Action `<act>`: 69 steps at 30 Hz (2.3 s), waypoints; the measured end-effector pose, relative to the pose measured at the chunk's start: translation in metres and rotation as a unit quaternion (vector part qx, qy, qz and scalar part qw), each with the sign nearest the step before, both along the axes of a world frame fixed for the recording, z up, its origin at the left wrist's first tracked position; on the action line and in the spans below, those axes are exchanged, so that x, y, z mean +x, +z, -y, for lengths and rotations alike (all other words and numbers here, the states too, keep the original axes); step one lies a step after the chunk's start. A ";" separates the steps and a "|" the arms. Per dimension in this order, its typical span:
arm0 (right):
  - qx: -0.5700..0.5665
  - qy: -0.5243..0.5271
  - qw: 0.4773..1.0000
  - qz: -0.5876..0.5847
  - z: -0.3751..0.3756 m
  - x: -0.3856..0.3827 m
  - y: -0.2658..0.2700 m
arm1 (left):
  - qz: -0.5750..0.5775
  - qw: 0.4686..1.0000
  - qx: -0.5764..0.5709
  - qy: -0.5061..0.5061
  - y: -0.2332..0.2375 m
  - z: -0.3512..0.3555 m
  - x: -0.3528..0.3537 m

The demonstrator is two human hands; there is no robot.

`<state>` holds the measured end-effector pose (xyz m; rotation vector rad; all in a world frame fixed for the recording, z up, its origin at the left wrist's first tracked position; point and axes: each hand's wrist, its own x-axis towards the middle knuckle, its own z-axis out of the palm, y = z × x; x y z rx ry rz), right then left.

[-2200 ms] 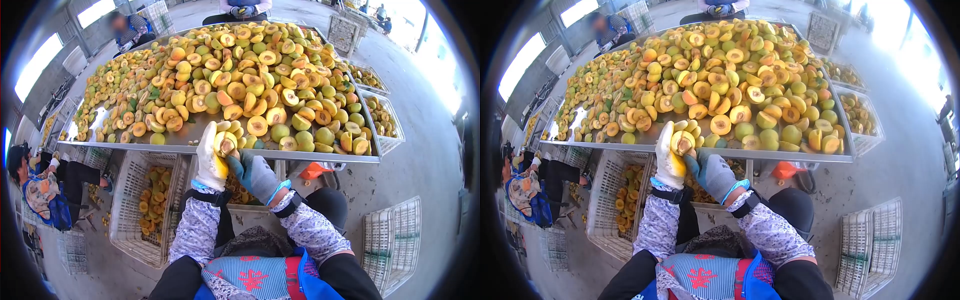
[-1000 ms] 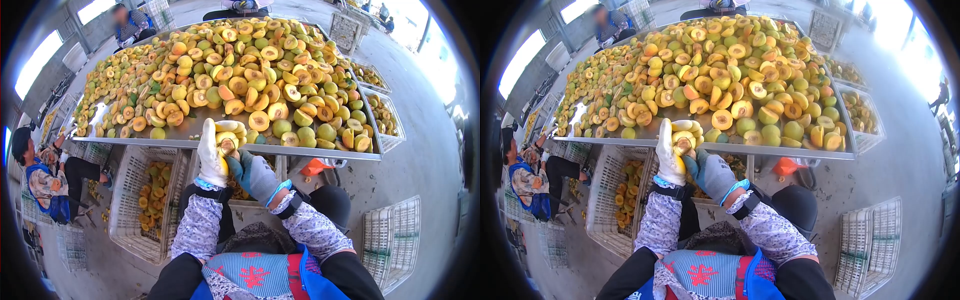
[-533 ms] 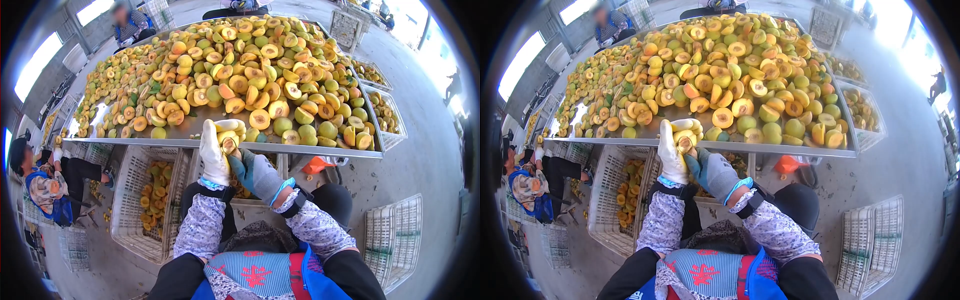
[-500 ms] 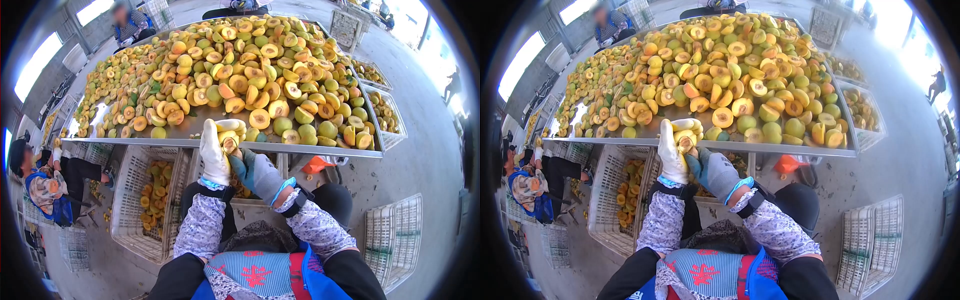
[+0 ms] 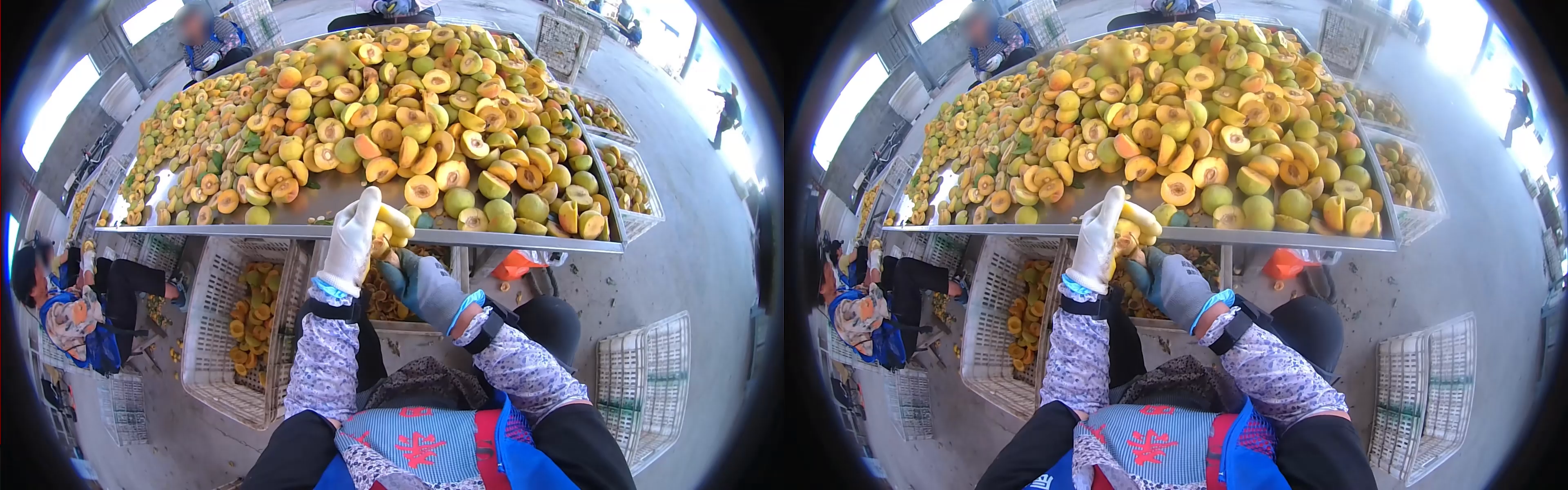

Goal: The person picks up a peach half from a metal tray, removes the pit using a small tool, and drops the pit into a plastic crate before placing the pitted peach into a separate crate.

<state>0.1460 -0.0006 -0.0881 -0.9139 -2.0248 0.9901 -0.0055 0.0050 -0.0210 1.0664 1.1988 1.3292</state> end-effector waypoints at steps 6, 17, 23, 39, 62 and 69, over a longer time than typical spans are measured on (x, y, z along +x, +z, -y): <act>-0.334 0.033 0.909 -0.246 0.009 -0.014 0.023 | 0.058 0.985 0.158 0.030 -0.006 0.005 0.010; -0.506 0.161 0.844 -0.075 0.004 0.005 0.068 | 0.113 0.988 0.099 0.046 -0.014 0.002 0.007; -0.579 0.249 0.770 -0.094 -0.004 0.015 0.070 | 0.056 0.992 0.077 -0.088 0.021 0.008 -0.010; -0.026 -0.005 0.988 0.149 0.002 0.017 0.006 | 0.070 0.956 0.079 0.273 0.029 0.050 -0.113; 0.038 0.002 0.997 0.062 -0.003 0.016 0.031 | -0.524 0.850 0.009 0.049 -0.006 -0.108 -0.024; -0.052 -0.069 0.979 -0.186 -0.019 -0.001 0.039 | -0.036 0.988 0.138 0.066 0.024 -0.034 -0.015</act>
